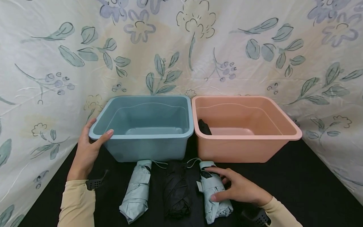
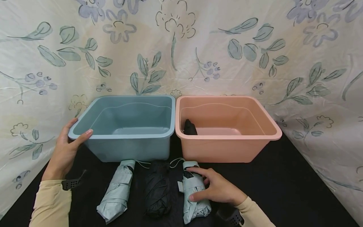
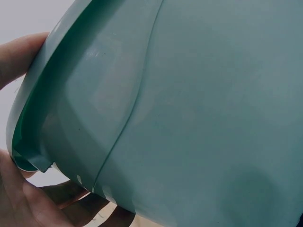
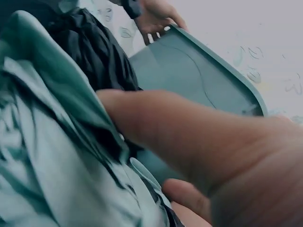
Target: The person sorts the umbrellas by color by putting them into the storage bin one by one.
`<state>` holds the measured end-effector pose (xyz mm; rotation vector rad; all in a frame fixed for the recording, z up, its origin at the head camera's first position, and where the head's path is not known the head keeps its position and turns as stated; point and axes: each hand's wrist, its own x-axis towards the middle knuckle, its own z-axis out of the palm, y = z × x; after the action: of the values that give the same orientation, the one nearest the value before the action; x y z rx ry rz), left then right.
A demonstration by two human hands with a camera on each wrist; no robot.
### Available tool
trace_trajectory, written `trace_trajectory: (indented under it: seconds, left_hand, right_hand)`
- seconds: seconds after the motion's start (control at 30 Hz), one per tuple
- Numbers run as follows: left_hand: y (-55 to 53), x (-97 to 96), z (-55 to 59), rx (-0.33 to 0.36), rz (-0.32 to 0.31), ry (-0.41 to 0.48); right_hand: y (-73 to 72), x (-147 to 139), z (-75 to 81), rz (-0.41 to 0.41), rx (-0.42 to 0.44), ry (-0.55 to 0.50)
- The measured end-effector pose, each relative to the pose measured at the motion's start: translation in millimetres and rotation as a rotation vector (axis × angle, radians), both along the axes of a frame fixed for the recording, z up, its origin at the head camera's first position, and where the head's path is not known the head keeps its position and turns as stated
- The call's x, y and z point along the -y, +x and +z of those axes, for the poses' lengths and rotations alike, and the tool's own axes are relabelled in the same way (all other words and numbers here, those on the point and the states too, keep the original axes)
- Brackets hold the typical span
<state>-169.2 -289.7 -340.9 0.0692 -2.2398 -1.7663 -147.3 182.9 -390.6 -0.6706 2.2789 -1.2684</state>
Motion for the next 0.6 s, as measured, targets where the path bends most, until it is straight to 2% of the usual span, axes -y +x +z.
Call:
trace_trajectory:
  seconds: [0.23,0.6]
  left_hand:
    - [0.5,-0.5,-0.8,-0.003,0.001,-0.005]
    - [0.4,0.5,-1.2,0.0,0.002,-0.007]
  right_hand:
    - [7.1,12.6,-4.9,-0.065,-0.005,0.05]
    - [11.7,20.8,-7.8,-0.076,-0.069,0.079]
